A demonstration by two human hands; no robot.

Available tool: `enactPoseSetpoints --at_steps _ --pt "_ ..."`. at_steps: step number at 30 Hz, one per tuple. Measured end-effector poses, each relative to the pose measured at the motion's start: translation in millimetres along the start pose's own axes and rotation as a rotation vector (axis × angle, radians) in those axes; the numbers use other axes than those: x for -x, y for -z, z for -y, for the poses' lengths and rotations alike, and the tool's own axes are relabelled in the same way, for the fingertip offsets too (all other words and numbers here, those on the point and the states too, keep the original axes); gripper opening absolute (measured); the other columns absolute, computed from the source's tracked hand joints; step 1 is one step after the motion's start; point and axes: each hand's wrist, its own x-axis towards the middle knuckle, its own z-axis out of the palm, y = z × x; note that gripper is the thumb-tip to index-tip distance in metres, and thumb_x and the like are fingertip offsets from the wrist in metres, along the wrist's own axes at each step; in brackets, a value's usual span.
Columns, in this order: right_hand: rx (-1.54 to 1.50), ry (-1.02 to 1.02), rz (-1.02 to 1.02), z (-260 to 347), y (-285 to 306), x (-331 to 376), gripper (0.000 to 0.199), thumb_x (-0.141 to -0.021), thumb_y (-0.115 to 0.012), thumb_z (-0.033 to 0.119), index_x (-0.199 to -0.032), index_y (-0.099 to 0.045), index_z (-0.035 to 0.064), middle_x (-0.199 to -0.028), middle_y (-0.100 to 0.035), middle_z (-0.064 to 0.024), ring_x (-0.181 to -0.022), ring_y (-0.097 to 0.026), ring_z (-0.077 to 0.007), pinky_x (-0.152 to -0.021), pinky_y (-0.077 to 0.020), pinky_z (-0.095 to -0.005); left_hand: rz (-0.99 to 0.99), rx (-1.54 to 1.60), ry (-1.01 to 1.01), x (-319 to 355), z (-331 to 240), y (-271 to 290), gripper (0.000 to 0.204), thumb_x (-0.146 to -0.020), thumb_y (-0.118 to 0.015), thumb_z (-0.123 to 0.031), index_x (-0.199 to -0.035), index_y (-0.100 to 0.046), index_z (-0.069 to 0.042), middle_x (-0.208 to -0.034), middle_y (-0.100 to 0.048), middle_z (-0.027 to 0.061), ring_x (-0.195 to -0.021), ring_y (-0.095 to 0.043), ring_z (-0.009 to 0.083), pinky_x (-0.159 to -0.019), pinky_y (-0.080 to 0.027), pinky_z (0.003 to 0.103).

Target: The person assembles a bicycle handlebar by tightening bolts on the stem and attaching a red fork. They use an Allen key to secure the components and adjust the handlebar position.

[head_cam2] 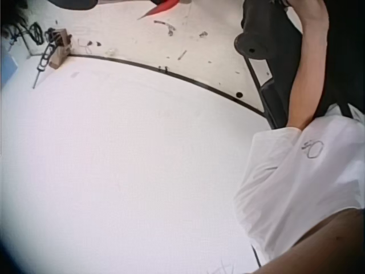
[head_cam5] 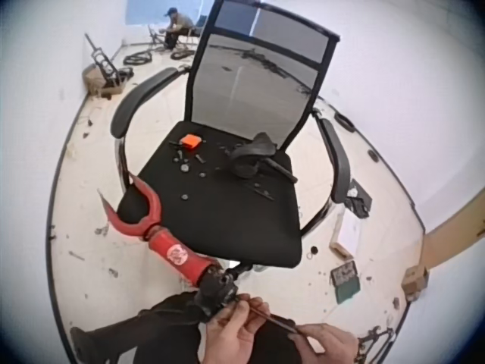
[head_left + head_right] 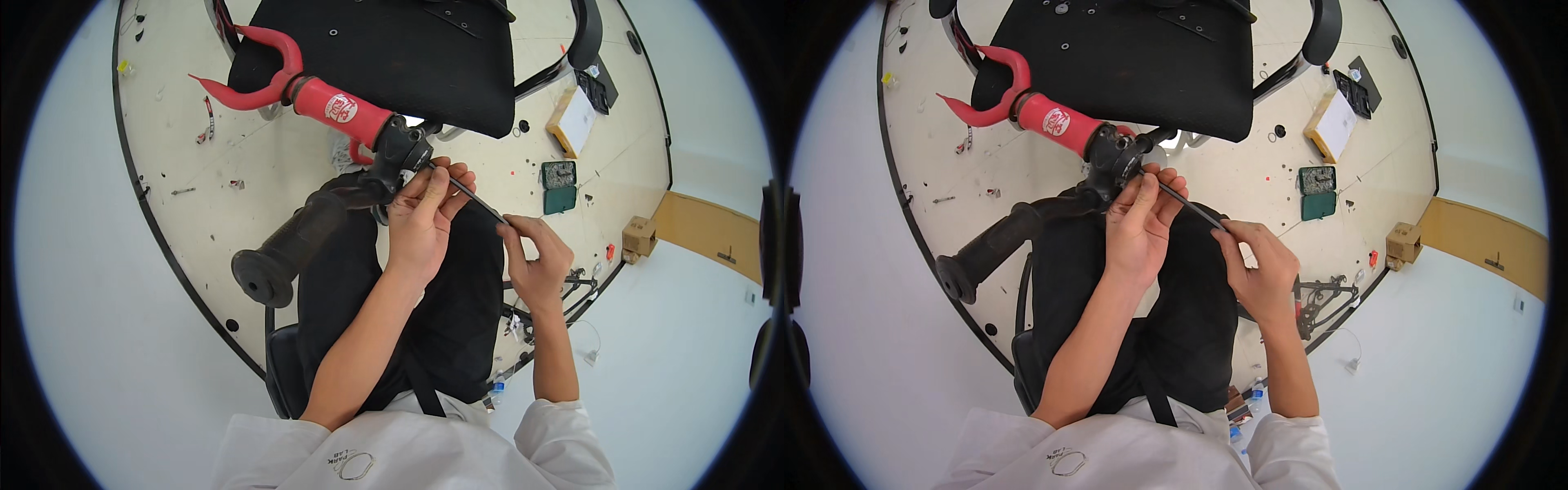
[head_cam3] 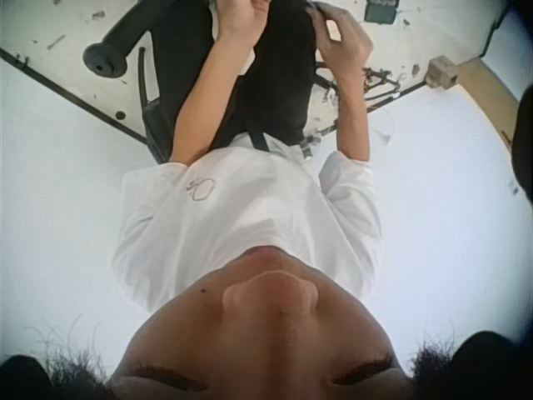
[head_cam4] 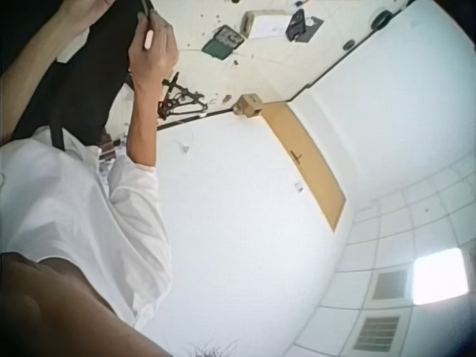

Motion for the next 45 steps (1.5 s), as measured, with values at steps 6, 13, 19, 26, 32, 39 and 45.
enactPoseSetpoints --at_steps 6,13,19,26,32,39,45 --pt "-0.397 -0.452 -0.007 11 -8 6 0.01 -0.091 -0.071 0.005 -0.09 -0.07 -0.0051 -0.077 -0.07 -0.0079 -0.062 -0.066 -0.0119 -0.058 -0.0506 -0.0235 -0.003 -0.028 -0.022 -2 4 5 0.019 -0.101 -0.06 -0.015 -0.115 -0.065 -0.003 -0.109 -0.07 0.0113 -0.102 -0.069 0.0202 -0.092 -0.058 0.032" --pt "-0.576 -0.651 0.094 16 1 -3 0.02 -0.094 -0.068 0.01 -0.087 -0.067 -0.0088 -0.075 -0.067 -0.009 -0.052 -0.057 -0.0092 -0.049 -0.0455 -0.0231 -0.03 -0.063 -0.021 1 3 3 0.019 -0.101 -0.061 -0.017 -0.115 -0.065 -0.004 -0.109 -0.07 0.0099 -0.1 -0.07 0.0184 -0.087 -0.06 0.029" --pt "-0.618 -0.778 0.148 20 5 -11 0.021 -0.095 -0.068 0.011 -0.086 -0.067 -0.0078 -0.075 -0.067 -0.0098 -0.05 -0.054 -0.0081 -0.047 -0.0453 -0.0231 -0.009 -0.052 -0.012 -1 2 6 0.019 -0.101 -0.061 -0.018 -0.114 -0.065 -0.005 -0.108 -0.07 0.0094 -0.099 -0.07 0.0177 -0.086 -0.06 0.028" --pt "-0.594 -0.588 0.144 12 -1 -3 0.016 -0.095 -0.067 0.009 -0.092 -0.066 -0.0064 -0.078 -0.068 -0.008 -0.06 -0.057 -0.0077 -0.057 -0.0475 -0.0228 0.032 -0.005 0.019 0 1 6 0.019 -0.101 -0.06 -0.018 -0.114 -0.064 -0.004 -0.109 -0.07 0.0098 -0.103 -0.069 0.0194 -0.092 -0.059 0.031" --pt "-0.607 -0.547 0.066 -7 2 23 0.011 -0.095 -0.063 0.004 -0.093 -0.065 -0.0062 -0.08 -0.067 -0.0074 -0.066 -0.06 -0.0097 -0.065 -0.0491 -0.0235 0.161 -0.188 0.157 8 6 10 0.02 -0.103 -0.056 -0.016 -0.117 -0.063 -0.003 -0.114 -0.068 0.013 -0.108 -0.067 0.0227 -0.098 -0.056 0.035" --pt "-0.665 -0.626 -0.088 -26 27 50 0.013 -0.096 -0.062 0.005 -0.092 -0.065 -0.0065 -0.079 -0.065 -0.0101 -0.066 -0.061 -0.0148 -0.064 -0.05 -0.0275 -0.001 -0.006 0.16 19 -19 10 0.05 -0.103 -0.057 -0.032 -0.135 -0.05 0.006 -0.134 -0.057 0.0171 -0.125 -0.056 0.0222 -0.108 -0.047 0.037" --pt "-0.786 -0.621 -0.088 -35 20 65 0.016 -0.098 -0.062 0.009 -0.091 -0.064 -0.0047 -0.079 -0.065 -0.0092 -0.066 -0.061 -0.0143 -0.063 -0.0509 -0.0281 -0.219 0.257 -0.039 1 -14 -27 0.052 -0.098 -0.063 -0.034 -0.127 -0.051 0.007 -0.119 -0.057 0.0124 -0.122 -0.056 0.0206 -0.109 -0.049 0.031"
